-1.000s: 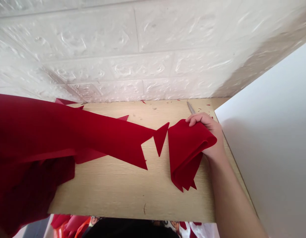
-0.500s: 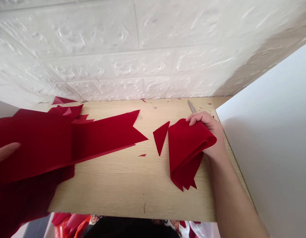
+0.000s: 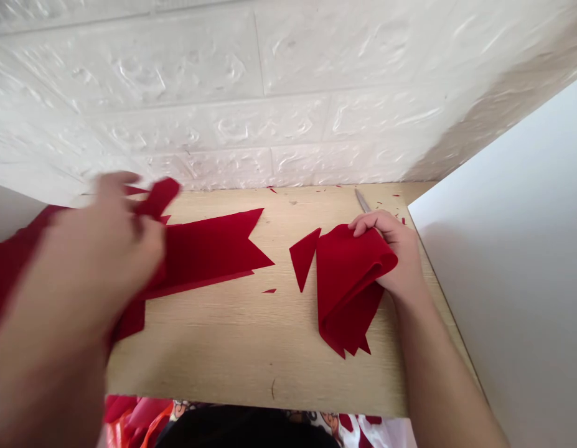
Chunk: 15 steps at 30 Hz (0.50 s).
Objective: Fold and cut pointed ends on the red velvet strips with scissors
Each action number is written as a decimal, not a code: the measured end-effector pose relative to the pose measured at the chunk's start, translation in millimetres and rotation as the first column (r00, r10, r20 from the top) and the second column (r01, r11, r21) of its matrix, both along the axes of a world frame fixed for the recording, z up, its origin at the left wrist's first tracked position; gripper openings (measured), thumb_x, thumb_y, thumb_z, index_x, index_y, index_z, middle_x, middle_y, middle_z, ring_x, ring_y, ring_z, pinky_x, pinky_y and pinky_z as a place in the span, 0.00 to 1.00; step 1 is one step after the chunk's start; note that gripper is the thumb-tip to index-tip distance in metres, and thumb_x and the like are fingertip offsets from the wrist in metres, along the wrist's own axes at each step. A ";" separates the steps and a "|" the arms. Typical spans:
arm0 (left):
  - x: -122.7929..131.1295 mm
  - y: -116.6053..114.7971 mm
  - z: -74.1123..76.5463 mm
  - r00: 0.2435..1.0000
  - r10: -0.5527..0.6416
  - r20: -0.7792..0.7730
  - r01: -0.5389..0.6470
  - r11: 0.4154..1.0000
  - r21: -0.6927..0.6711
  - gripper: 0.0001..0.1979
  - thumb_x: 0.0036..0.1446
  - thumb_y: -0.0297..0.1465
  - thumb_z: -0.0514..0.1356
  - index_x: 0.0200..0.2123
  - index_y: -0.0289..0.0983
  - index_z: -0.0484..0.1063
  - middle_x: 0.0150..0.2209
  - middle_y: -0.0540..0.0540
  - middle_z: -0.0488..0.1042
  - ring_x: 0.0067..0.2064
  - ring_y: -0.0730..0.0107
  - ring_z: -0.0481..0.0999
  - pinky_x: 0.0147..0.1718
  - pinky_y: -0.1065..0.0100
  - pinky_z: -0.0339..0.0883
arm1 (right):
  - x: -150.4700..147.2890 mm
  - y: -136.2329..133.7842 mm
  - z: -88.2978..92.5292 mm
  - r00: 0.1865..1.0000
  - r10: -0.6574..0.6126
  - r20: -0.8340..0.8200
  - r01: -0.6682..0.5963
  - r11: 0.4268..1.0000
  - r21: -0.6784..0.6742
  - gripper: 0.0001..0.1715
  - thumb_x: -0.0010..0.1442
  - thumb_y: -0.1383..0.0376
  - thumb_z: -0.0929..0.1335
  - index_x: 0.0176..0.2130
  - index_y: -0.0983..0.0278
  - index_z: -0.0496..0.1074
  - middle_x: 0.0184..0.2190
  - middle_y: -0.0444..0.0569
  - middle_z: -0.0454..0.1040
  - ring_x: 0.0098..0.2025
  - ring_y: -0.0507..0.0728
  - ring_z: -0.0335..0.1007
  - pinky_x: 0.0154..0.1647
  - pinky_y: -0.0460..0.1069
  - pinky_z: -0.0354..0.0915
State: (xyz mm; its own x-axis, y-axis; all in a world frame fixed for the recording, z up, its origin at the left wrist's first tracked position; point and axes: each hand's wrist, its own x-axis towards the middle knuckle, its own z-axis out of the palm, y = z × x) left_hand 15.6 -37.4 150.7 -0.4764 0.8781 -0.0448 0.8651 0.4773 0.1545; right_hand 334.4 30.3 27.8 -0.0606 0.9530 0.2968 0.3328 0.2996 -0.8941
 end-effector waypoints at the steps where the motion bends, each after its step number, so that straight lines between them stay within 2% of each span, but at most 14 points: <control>1: 19.1 2.6 -10.4 0.999 -0.032 -0.017 0.031 0.994 -0.102 0.30 0.68 0.34 0.49 0.70 0.33 0.53 0.48 0.27 0.78 0.47 0.37 0.81 0.44 0.41 0.74 | 0.5 -0.1 -0.7 1.000 0.006 0.010 -0.006 1.000 0.005 0.04 0.50 0.68 0.68 0.27 0.58 0.72 0.34 0.47 0.77 0.39 0.58 0.73 0.45 0.54 0.65; 3: 50.1 9.4 -32.0 0.991 -0.133 0.004 0.129 0.957 -0.258 0.34 0.68 0.42 0.50 0.71 0.31 0.52 0.52 0.24 0.76 0.48 0.34 0.80 0.44 0.43 0.75 | 1.9 -0.1 -1.9 1.000 0.014 0.025 -0.015 1.000 0.013 0.03 0.51 0.68 0.68 0.27 0.58 0.72 0.34 0.47 0.77 0.39 0.58 0.73 0.45 0.54 0.66; 5: 63.0 12.9 -47.7 0.977 -0.209 0.034 0.210 0.930 -0.303 0.39 0.67 0.49 0.51 0.72 0.31 0.52 0.57 0.23 0.73 0.54 0.31 0.77 0.45 0.43 0.75 | 3.8 0.0 -2.8 0.999 0.023 0.037 -0.024 0.999 0.024 0.03 0.52 0.68 0.68 0.28 0.58 0.72 0.34 0.47 0.77 0.39 0.58 0.73 0.45 0.53 0.66; 6: 61.1 12.2 -51.6 0.974 -0.223 0.036 0.224 0.933 -0.283 0.39 0.67 0.51 0.50 0.72 0.33 0.53 0.60 0.24 0.71 0.57 0.29 0.74 0.46 0.42 0.75 | 4.6 0.0 -2.9 0.999 0.030 0.042 -0.032 0.999 0.034 0.03 0.53 0.68 0.68 0.29 0.58 0.71 0.35 0.47 0.77 0.39 0.58 0.73 0.45 0.53 0.66; 8: 41.5 6.3 -52.3 0.983 -0.181 -0.005 0.177 0.967 -0.182 0.36 0.68 0.51 0.46 0.70 0.36 0.58 0.63 0.25 0.68 0.61 0.28 0.70 0.47 0.38 0.74 | 5.5 -0.3 -2.6 0.997 0.053 0.054 -0.057 0.996 0.064 0.03 0.55 0.67 0.68 0.29 0.58 0.71 0.35 0.48 0.77 0.40 0.58 0.73 0.45 0.53 0.66; 10: 8.1 -4.7 -49.2 0.995 -0.060 -0.078 0.054 0.996 -0.067 0.32 0.69 0.48 0.42 0.66 0.35 0.63 0.60 0.25 0.70 0.60 0.27 0.71 0.46 0.35 0.73 | 4.6 -1.0 -1.6 0.995 0.072 0.070 -0.078 0.993 0.091 0.03 0.56 0.65 0.69 0.30 0.58 0.71 0.35 0.48 0.77 0.40 0.59 0.73 0.45 0.54 0.66; 13: -41.4 -26.8 -53.3 0.983 0.129 -0.131 -0.150 0.974 -0.167 0.36 0.68 0.53 0.37 0.58 0.33 0.68 0.46 0.26 0.76 0.49 0.23 0.77 0.36 0.35 0.72 | 1.0 -1.9 -0.9 0.994 0.067 0.082 -0.075 0.991 0.107 0.07 0.58 0.59 0.70 0.30 0.56 0.71 0.35 0.48 0.78 0.41 0.61 0.73 0.47 0.57 0.67; 15: -59.4 -41.6 -64.4 0.971 0.204 -0.123 -0.230 0.938 -0.260 0.37 0.65 0.57 0.43 0.57 0.33 0.67 0.38 0.29 0.78 0.43 0.23 0.78 0.31 0.38 0.72 | 0.7 -0.9 -2.1 0.997 0.043 0.057 -0.049 0.993 0.107 0.11 0.59 0.54 0.71 0.29 0.56 0.71 0.35 0.48 0.78 0.43 0.63 0.74 0.50 0.59 0.68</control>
State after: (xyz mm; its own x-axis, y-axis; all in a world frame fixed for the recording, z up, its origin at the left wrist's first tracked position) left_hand -43.8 -79.0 86.3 -0.6671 0.7138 -0.2131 0.7403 0.6673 -0.0822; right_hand 335.1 29.4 25.7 -0.1223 0.9112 0.3933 0.3638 0.4099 -0.8364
